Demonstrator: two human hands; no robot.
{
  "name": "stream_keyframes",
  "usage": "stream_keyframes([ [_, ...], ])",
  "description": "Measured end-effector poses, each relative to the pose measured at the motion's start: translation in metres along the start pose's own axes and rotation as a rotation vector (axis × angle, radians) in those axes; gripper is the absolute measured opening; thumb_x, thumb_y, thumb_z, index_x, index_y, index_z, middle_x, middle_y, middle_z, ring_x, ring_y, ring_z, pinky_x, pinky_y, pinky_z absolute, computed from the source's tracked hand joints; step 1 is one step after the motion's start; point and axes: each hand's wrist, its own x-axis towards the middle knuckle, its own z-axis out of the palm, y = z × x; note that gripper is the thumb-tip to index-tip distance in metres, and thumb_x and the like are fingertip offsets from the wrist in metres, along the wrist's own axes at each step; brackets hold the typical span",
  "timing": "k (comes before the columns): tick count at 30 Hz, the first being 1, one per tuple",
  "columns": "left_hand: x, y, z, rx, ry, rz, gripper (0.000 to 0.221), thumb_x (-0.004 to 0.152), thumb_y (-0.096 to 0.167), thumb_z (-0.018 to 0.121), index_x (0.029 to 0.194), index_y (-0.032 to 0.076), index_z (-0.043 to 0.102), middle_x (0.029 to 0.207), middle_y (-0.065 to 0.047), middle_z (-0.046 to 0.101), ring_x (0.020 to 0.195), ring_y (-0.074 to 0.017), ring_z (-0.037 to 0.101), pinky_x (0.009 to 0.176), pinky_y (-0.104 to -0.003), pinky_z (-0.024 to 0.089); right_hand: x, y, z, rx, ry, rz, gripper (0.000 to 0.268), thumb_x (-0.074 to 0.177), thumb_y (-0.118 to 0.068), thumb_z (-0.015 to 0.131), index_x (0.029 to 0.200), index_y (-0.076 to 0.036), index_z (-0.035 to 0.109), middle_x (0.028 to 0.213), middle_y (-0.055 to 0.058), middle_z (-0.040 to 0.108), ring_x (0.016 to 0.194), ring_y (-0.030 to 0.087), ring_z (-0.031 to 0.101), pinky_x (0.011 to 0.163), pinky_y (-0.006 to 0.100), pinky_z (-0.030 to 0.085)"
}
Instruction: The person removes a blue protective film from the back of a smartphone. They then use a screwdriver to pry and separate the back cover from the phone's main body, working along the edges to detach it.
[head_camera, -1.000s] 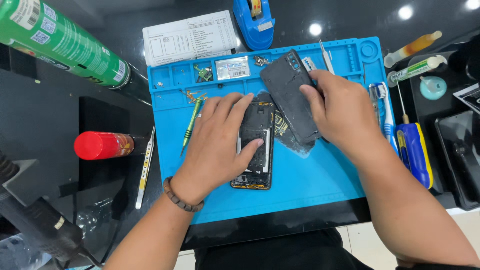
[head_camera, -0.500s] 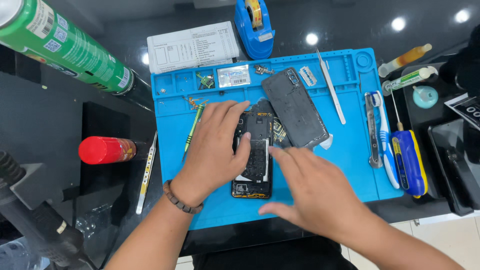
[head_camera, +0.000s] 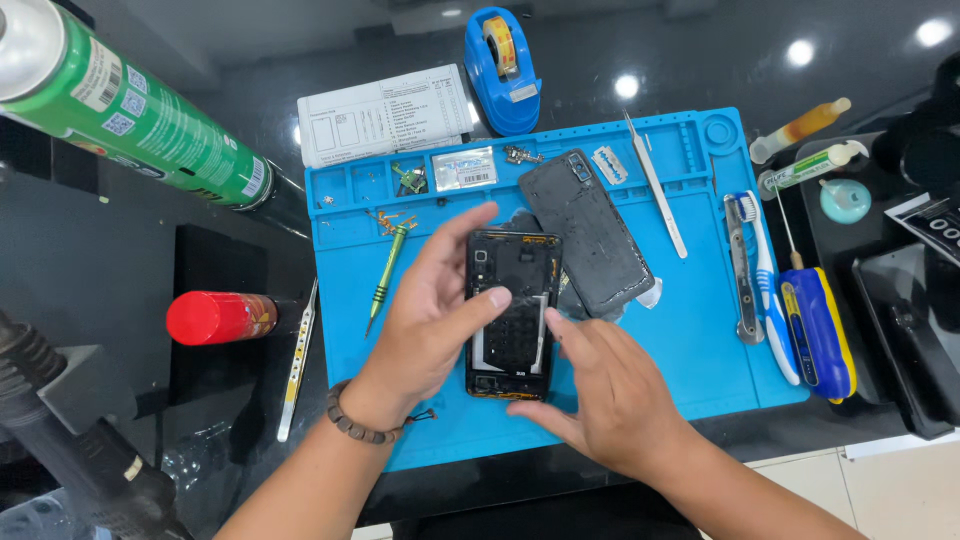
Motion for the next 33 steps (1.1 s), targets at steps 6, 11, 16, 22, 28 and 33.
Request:
stream_keyframes([
  [6, 0.0, 0.008, 0.01, 0.149, -0.133, -0.134, 0.073, 0.083, 0.026, 0.063, 0.145, 0.01, 0.026, 0.129, -0.011, 0.056, 0.116, -0.0233, 0.061, 0.089, -0.039, 0.059, -0.003, 0.007, 0.0, -0.015, 0.077, 0.023, 0.096, 0.083, -0.039, 0.082, 0.144, 0.004, 0.021, 0.098, 0.015, 0.059, 0.081, 0.027, 0.058, 0.063, 0.04, 0.044],
  [11, 0.004, 0.005, 0.02, 0.2, -0.063, -0.207, 0.074, 0.081, 0.024, 0.062, 0.146, 0.012, 0.028, 0.128, -0.011, 0.061, 0.112, -0.026, 0.067, 0.084, -0.04, 0.062, -0.008, 0.014, -0.04, 0.002, 0.09, 0.11, 0.091, 0.081, -0.051, 0.075, 0.141, -0.001, 0.028, 0.111, 0.015, 0.061, 0.092, 0.029, 0.061, 0.076, 0.042, 0.049],
  [16, 0.003, 0.002, 0.018, 0.169, 0.035, -0.176, 0.076, 0.082, 0.018, 0.059, 0.147, 0.013, 0.019, 0.144, -0.011, 0.042, 0.129, -0.0332, 0.052, 0.105, -0.048, 0.055, -0.025, 0.044, -0.094, -0.574, 0.237, 0.37, 0.056, 0.086, -0.031, 0.076, 0.125, 0.005, 0.057, 0.114, 0.023, 0.058, 0.103, 0.036, 0.056, 0.083, 0.042, 0.051],
  [22, 0.005, -0.003, 0.021, 0.065, 0.189, -0.112, 0.067, 0.082, 0.013, 0.056, 0.144, 0.007, 0.032, 0.133, -0.013, 0.056, 0.12, -0.0302, 0.059, 0.095, -0.042, 0.057, -0.048, 0.065, -0.106, -0.949, -0.155, 0.816, 0.05, 0.091, -0.05, 0.06, 0.123, -0.012, 0.063, 0.105, 0.004, 0.065, 0.093, 0.02, 0.064, 0.056, 0.033, 0.055],
  [28, 0.004, 0.001, 0.019, 0.069, 0.238, -0.069, 0.061, 0.084, 0.013, 0.056, 0.141, 0.007, 0.036, 0.126, -0.013, 0.059, 0.112, -0.03, 0.063, 0.086, -0.045, 0.063, -0.051, 0.07, -0.109, -0.967, -0.149, 0.763, 0.045, 0.09, -0.048, 0.064, 0.118, -0.012, 0.068, 0.104, 0.003, 0.068, 0.092, 0.018, 0.066, 0.059, 0.029, 0.053],
  [33, 0.003, 0.0, 0.016, 0.047, 0.268, -0.024, 0.061, 0.083, 0.013, 0.057, 0.14, 0.006, 0.038, 0.127, -0.012, 0.058, 0.116, -0.028, 0.061, 0.093, -0.042, 0.058, -0.06, 0.072, -0.111, -0.813, 0.062, 0.669, 0.031, 0.091, -0.035, 0.074, 0.109, -0.01, 0.072, 0.098, 0.002, 0.068, 0.089, 0.02, 0.066, 0.062, 0.033, 0.05],
])
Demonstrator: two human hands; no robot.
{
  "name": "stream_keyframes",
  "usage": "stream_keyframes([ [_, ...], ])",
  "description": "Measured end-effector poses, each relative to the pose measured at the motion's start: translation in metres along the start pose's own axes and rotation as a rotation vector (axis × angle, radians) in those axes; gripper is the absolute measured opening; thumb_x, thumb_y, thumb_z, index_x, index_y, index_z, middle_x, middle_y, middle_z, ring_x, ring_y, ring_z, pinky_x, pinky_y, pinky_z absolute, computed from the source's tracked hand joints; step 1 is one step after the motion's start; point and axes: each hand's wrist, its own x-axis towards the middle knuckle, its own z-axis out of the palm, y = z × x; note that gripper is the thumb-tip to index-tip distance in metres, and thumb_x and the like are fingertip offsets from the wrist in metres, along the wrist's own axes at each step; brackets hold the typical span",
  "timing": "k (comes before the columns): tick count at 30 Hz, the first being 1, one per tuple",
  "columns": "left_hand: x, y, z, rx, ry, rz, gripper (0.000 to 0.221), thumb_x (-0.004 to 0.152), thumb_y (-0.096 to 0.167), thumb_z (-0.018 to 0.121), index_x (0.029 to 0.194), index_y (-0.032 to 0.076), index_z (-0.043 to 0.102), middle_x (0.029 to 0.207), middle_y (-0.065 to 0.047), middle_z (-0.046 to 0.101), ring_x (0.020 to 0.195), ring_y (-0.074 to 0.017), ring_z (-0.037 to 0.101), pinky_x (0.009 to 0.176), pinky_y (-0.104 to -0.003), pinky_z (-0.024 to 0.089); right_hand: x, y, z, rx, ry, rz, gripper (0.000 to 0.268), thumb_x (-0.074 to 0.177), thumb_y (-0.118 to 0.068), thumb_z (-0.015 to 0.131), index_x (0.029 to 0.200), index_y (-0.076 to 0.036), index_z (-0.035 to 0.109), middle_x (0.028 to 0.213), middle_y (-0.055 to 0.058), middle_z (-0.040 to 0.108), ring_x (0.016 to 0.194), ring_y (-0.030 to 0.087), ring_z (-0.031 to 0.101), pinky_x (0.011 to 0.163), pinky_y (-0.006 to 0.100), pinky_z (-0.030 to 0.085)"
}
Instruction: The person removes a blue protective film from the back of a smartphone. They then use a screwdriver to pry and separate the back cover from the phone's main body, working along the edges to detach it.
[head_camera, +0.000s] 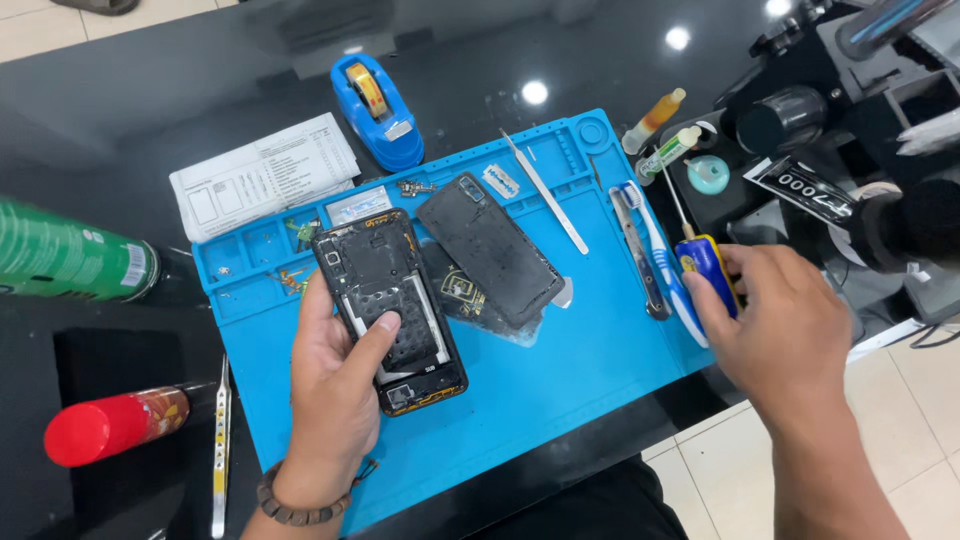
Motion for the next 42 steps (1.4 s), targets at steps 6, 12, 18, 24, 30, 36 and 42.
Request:
stream_keyframes([
  [6, 0.0, 0.009, -0.011, -0.169, 0.046, 0.025, 0.06, 0.083, 0.016, 0.058, 0.139, 0.004, 0.038, 0.121, -0.015, 0.061, 0.105, -0.0276, 0.066, 0.085, -0.042, 0.06, 0.002, 0.001, -0.024, 0.812, 0.001, -0.001, 0.025, 0.096, 0.009, 0.059, 0.119, 0.015, 0.054, 0.118, 0.026, 0.053, 0.113, 0.033, 0.053, 0.102, 0.038, 0.045],
  [12, 0.0, 0.02, -0.028, -0.286, 0.118, 0.223, 0.054, 0.088, 0.014, 0.054, 0.138, 0.002, 0.038, 0.124, -0.015, 0.057, 0.111, -0.028, 0.061, 0.092, -0.042, 0.057, 0.022, -0.084, -0.033, 1.847, -0.714, 0.2, 0.05, 0.093, -0.035, 0.054, 0.116, 0.009, 0.051, 0.073, 0.03, 0.067, 0.049, 0.033, 0.067, 0.045, 0.038, 0.059],
  [18, 0.011, 0.019, -0.041, -0.33, 0.251, 0.372, 0.058, 0.089, 0.013, 0.052, 0.143, 0.004, 0.035, 0.135, -0.013, 0.052, 0.126, -0.0248, 0.052, 0.109, -0.038, 0.044, 0.035, -0.145, -0.016, 1.645, -1.137, -0.038, 0.038, 0.091, -0.033, 0.048, 0.105, 0.001, 0.057, 0.077, 0.013, 0.063, 0.047, 0.019, 0.055, 0.037, 0.03, 0.044],
  [24, 0.011, 0.027, -0.04, -0.607, 0.169, 0.279, 0.062, 0.091, 0.019, 0.05, 0.147, 0.007, 0.027, 0.122, -0.022, 0.056, 0.102, -0.0364, 0.063, 0.083, -0.047, 0.056, 0.03, -0.144, 0.004, 1.544, -1.044, -0.111, 0.044, 0.09, -0.029, 0.048, 0.119, 0.002, 0.059, 0.08, 0.011, 0.064, 0.052, 0.017, 0.058, 0.042, 0.027, 0.046],
  [30, 0.013, 0.028, -0.038, -0.58, 0.154, 0.201, 0.063, 0.09, 0.02, 0.052, 0.145, 0.013, 0.022, 0.109, -0.032, 0.056, 0.087, -0.041, 0.066, 0.075, -0.053, 0.06, 0.037, -0.138, 0.004, 1.506, -1.071, -0.076, 0.045, 0.087, -0.028, 0.052, 0.119, 0.002, 0.06, 0.078, 0.011, 0.065, 0.051, 0.016, 0.056, 0.044, 0.027, 0.047],
  [36, 0.016, 0.028, -0.042, -0.652, 0.243, 0.266, 0.057, 0.09, 0.02, 0.05, 0.141, 0.014, 0.025, 0.113, -0.037, 0.054, 0.093, -0.0452, 0.062, 0.082, -0.059, 0.056, 0.04, -0.138, 0.006, 1.294, -1.205, -0.054, 0.051, 0.083, -0.038, 0.051, 0.122, -0.008, 0.064, 0.078, 0.006, 0.072, 0.055, 0.015, 0.061, 0.047, 0.027, 0.052],
  [42, 0.015, 0.031, -0.041, -0.646, 0.286, 0.288, 0.061, 0.089, 0.027, 0.051, 0.143, 0.016, 0.025, 0.11, -0.035, 0.056, 0.092, -0.0423, 0.063, 0.081, -0.056, 0.056, 0.039, -0.138, 0.007, 1.231, -1.179, -0.085, 0.047, 0.085, -0.033, 0.052, 0.123, -0.009, 0.065, 0.07, 0.006, 0.07, 0.054, 0.013, 0.061, 0.046, 0.027, 0.052],
])
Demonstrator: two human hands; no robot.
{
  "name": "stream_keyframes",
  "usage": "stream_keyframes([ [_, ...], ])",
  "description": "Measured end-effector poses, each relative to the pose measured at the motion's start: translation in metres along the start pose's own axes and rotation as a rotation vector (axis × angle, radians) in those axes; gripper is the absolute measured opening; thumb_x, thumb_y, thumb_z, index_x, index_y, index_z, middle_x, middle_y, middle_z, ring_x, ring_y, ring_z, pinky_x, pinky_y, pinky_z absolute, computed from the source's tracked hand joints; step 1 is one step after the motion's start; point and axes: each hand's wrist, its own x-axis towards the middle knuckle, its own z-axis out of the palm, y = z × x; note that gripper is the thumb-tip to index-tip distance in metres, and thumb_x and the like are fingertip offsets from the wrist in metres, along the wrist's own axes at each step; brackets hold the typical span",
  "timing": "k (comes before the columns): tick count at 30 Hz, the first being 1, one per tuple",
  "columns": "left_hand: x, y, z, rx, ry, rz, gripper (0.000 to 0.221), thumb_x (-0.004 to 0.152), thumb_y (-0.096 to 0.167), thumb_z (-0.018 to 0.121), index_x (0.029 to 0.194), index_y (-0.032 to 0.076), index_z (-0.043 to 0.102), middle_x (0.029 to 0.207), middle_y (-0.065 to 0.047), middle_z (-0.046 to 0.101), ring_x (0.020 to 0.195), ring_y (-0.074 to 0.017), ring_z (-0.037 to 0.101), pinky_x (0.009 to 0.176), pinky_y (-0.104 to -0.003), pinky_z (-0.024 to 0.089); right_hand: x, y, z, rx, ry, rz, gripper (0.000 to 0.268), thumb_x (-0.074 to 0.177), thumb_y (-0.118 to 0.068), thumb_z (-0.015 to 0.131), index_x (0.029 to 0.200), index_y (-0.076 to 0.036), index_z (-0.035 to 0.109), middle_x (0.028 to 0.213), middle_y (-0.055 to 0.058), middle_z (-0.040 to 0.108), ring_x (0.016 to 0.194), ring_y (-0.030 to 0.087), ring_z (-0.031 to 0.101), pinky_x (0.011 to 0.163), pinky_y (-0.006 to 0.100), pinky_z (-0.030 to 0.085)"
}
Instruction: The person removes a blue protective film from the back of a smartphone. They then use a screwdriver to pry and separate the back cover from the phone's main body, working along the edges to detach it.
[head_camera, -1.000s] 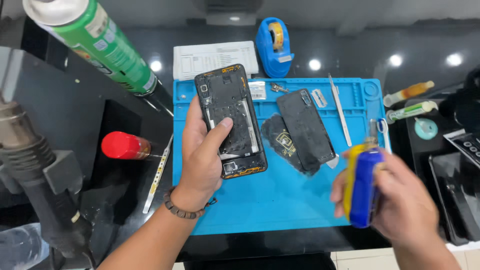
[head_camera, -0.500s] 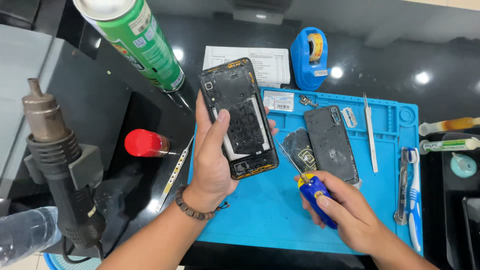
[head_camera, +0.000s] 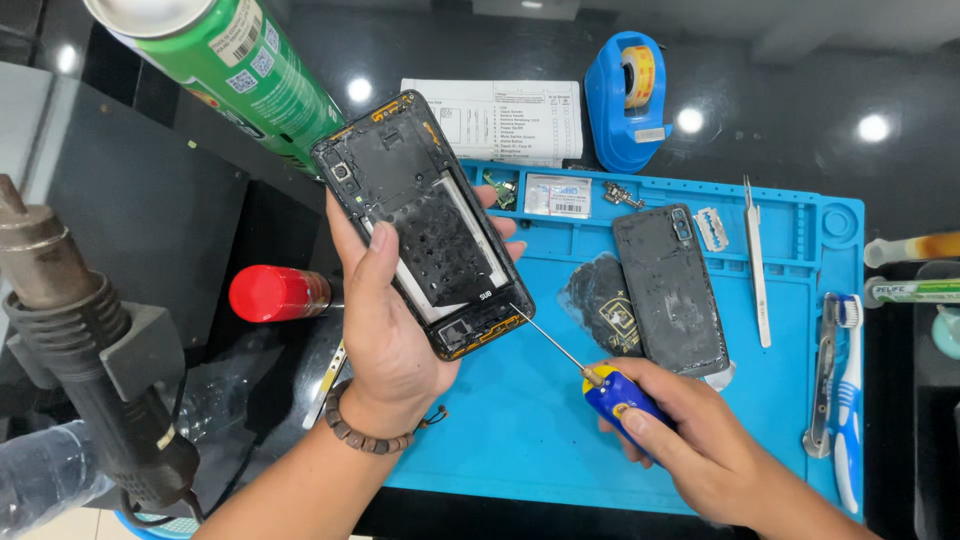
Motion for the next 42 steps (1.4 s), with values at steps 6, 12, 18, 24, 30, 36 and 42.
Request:
stream_keyframes([
  [6, -0.001, -0.001, -0.001, -0.012, 0.016, 0.027, 0.061, 0.09, 0.026, 0.05, 0.144, 0.015, 0.024, 0.109, -0.034, 0.056, 0.091, -0.0426, 0.063, 0.081, -0.056, 0.056, 0.002, 0.008, 0.0, 0.078, -0.003, -0.002, 0.049, 0.084, -0.033, 0.053, 0.124, -0.007, 0.064, 0.078, 0.007, 0.072, 0.055, 0.015, 0.064, 0.044, 0.027, 0.052],
  [12, -0.001, -0.006, 0.0, 0.026, 0.122, -0.029, 0.053, 0.086, 0.029, 0.049, 0.136, 0.018, 0.036, 0.112, -0.038, 0.057, 0.09, -0.0461, 0.064, 0.077, -0.055, 0.057, 0.006, 0.01, -0.005, 0.415, -0.059, 0.041, 0.059, 0.086, -0.042, 0.047, 0.123, 0.002, 0.059, 0.084, 0.014, 0.067, 0.057, 0.019, 0.057, 0.045, 0.03, 0.048],
  [18, -0.003, -0.008, 0.002, 0.063, 0.096, -0.019, 0.06, 0.084, 0.03, 0.05, 0.14, 0.015, 0.034, 0.112, -0.037, 0.056, 0.089, -0.0459, 0.063, 0.076, -0.056, 0.057, 0.004, 0.009, -0.01, 0.33, -0.113, 0.009, 0.056, 0.086, -0.038, 0.05, 0.128, -0.001, 0.054, 0.088, 0.012, 0.068, 0.062, 0.016, 0.06, 0.049, 0.027, 0.052],
  [24, -0.005, -0.01, 0.002, 0.102, 0.095, -0.02, 0.056, 0.085, 0.032, 0.051, 0.137, 0.016, 0.037, 0.112, -0.036, 0.057, 0.09, -0.0464, 0.064, 0.076, -0.057, 0.058, 0.003, 0.005, -0.008, 0.181, -0.109, -0.114, 0.044, 0.087, -0.038, 0.052, 0.118, -0.006, 0.06, 0.081, 0.008, 0.064, 0.058, 0.013, 0.057, 0.047, 0.025, 0.052],
  [30, -0.005, -0.009, 0.002, 0.055, 0.06, -0.008, 0.056, 0.086, 0.03, 0.051, 0.138, 0.017, 0.034, 0.108, -0.035, 0.058, 0.089, -0.0437, 0.064, 0.074, -0.054, 0.058, 0.002, 0.01, -0.003, -0.141, 0.082, -0.182, 0.042, 0.083, -0.045, 0.052, 0.106, -0.013, 0.069, 0.067, 0.001, 0.07, 0.046, 0.01, 0.062, 0.043, 0.025, 0.051],
  [36, -0.003, 0.0, 0.006, 0.108, 0.066, -0.008, 0.057, 0.088, 0.028, 0.052, 0.138, 0.014, 0.03, 0.106, -0.031, 0.058, 0.086, -0.0401, 0.066, 0.075, -0.054, 0.059, 0.001, 0.02, -0.002, -0.296, 0.181, -0.19, 0.046, 0.08, -0.046, 0.055, 0.11, -0.015, 0.07, 0.075, -0.001, 0.071, 0.058, 0.013, 0.062, 0.052, 0.028, 0.048],
  [42, -0.002, 0.0, 0.01, 0.249, 0.098, -0.012, 0.045, 0.091, 0.031, 0.048, 0.129, 0.011, 0.035, 0.1, -0.029, 0.063, 0.077, -0.0377, 0.068, 0.071, -0.051, 0.062, 0.002, 0.024, -0.002, -0.34, 0.199, -0.217, 0.041, 0.081, -0.041, 0.057, 0.108, -0.013, 0.07, 0.073, -0.002, 0.068, 0.056, 0.013, 0.055, 0.053, 0.028, 0.043],
])
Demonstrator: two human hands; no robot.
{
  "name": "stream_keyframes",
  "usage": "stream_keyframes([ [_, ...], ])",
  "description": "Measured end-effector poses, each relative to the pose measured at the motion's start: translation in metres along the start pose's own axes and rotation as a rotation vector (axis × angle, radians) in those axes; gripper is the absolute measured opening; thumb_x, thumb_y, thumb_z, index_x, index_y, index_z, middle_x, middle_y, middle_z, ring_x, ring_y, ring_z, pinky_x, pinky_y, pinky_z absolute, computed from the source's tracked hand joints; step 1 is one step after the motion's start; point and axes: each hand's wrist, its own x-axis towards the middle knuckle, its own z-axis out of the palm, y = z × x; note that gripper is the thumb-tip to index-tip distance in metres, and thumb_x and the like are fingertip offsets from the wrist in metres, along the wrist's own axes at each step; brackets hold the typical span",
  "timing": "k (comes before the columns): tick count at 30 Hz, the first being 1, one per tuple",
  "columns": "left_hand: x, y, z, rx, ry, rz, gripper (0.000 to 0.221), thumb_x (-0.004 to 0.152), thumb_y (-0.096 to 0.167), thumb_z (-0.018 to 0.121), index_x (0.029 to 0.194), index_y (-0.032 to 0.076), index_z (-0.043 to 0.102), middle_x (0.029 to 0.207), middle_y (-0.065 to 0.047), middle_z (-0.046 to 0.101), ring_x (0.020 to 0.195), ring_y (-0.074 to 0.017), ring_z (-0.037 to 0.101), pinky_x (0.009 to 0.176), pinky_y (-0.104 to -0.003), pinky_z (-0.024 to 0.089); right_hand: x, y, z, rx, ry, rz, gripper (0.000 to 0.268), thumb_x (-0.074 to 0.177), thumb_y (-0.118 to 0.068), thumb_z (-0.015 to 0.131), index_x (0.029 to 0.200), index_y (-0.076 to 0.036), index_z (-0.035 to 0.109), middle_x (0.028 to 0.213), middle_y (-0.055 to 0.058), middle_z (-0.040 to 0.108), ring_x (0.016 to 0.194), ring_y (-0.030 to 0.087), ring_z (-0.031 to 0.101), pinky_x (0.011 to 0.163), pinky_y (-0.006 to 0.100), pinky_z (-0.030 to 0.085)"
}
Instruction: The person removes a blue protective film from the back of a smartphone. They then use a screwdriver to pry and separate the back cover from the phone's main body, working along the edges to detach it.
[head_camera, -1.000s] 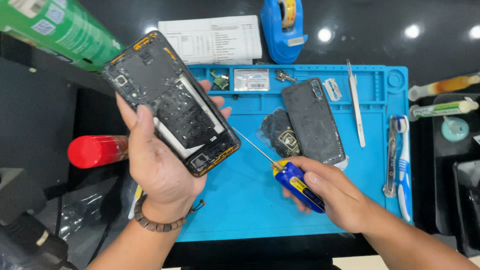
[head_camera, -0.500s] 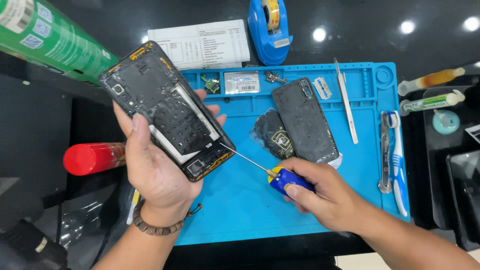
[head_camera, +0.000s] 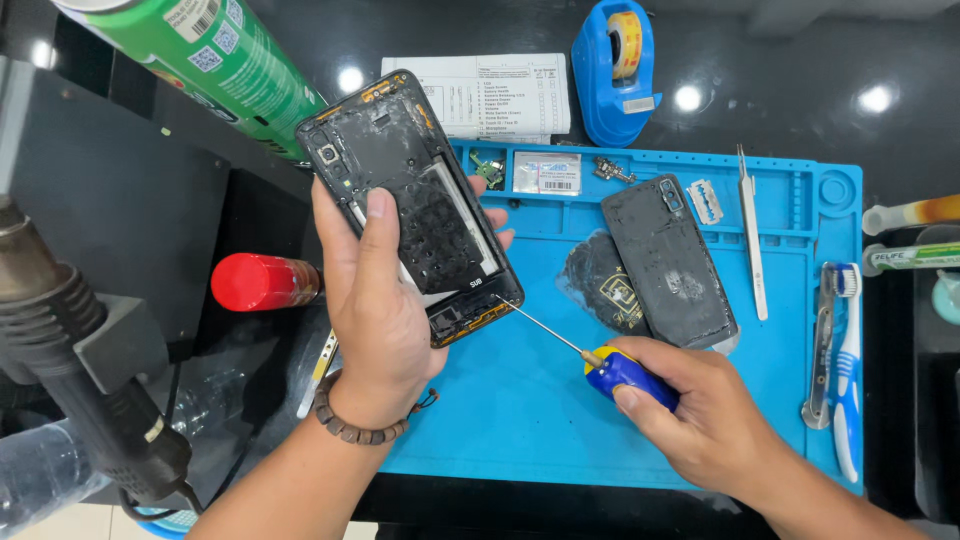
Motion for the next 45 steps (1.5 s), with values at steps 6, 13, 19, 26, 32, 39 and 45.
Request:
stream_keyframes([
  [6, 0.0, 0.001, -0.002, 0.007, -0.02, -0.016, 0.045, 0.09, 0.032, 0.049, 0.128, 0.011, 0.036, 0.102, -0.029, 0.063, 0.078, -0.0374, 0.069, 0.071, -0.051, 0.062, -0.003, 0.002, 0.0, 0.016, 0.015, 0.029, 0.043, 0.079, -0.039, 0.059, 0.111, -0.013, 0.07, 0.075, -0.002, 0.07, 0.057, 0.012, 0.059, 0.052, 0.028, 0.046],
  [13, 0.002, 0.003, -0.001, 0.066, -0.027, -0.048, 0.049, 0.09, 0.032, 0.048, 0.132, 0.012, 0.035, 0.103, -0.028, 0.064, 0.08, -0.0362, 0.07, 0.071, -0.049, 0.064, -0.002, -0.001, -0.001, -0.017, 0.02, -0.006, 0.043, 0.08, -0.041, 0.057, 0.111, -0.013, 0.069, 0.081, -0.001, 0.072, 0.059, 0.014, 0.06, 0.054, 0.029, 0.046],
  [19, 0.002, 0.0, -0.003, 0.014, -0.06, -0.092, 0.049, 0.09, 0.031, 0.05, 0.133, 0.011, 0.036, 0.102, -0.031, 0.063, 0.077, -0.0375, 0.07, 0.067, -0.047, 0.063, 0.001, -0.003, -0.009, 0.046, 0.046, 0.022, 0.041, 0.08, -0.038, 0.057, 0.108, -0.011, 0.069, 0.062, 0.001, 0.071, 0.048, 0.012, 0.064, 0.045, 0.027, 0.048],
  [26, 0.001, 0.001, -0.002, 0.026, -0.073, -0.125, 0.047, 0.09, 0.03, 0.05, 0.131, 0.011, 0.037, 0.104, -0.031, 0.063, 0.077, -0.0373, 0.07, 0.065, -0.046, 0.063, 0.001, 0.0, -0.008, -0.005, 0.03, -0.018, 0.047, 0.08, -0.044, 0.056, 0.113, -0.014, 0.069, 0.079, 0.001, 0.072, 0.061, 0.014, 0.064, 0.05, 0.028, 0.049],
  [32, 0.0, 0.001, -0.001, 0.078, -0.094, -0.136, 0.046, 0.089, 0.03, 0.05, 0.128, 0.009, 0.038, 0.101, -0.03, 0.064, 0.075, -0.0379, 0.07, 0.065, -0.047, 0.064, 0.006, -0.01, -0.01, 0.094, -0.005, -0.026, 0.042, 0.083, -0.041, 0.054, 0.107, -0.011, 0.069, 0.069, 0.0, 0.069, 0.049, 0.011, 0.059, 0.045, 0.026, 0.047],
  [39, 0.003, -0.008, 0.008, 0.122, 0.029, -0.108, 0.045, 0.093, 0.024, 0.042, 0.135, 0.01, 0.036, 0.103, -0.026, 0.06, 0.085, -0.0356, 0.067, 0.072, -0.048, 0.061, 0.008, -0.011, -0.024, 1.065, -0.335, 0.09, 0.071, 0.089, -0.051, 0.051, 0.135, 0.001, 0.04, 0.101, 0.012, 0.06, 0.074, 0.016, 0.06, 0.06, 0.028, 0.051],
  [45, 0.001, -0.019, 0.012, 0.172, 0.057, -0.201, 0.048, 0.09, 0.027, 0.044, 0.136, 0.013, 0.039, 0.101, -0.026, 0.062, 0.083, -0.0355, 0.067, 0.071, -0.049, 0.06, 0.012, -0.007, -0.029, 1.299, -0.34, -0.042, 0.071, 0.088, -0.019, 0.058, 0.145, -0.001, 0.021, 0.12, 0.02, 0.051, 0.1, 0.031, 0.058, 0.081, 0.039, 0.052],
])
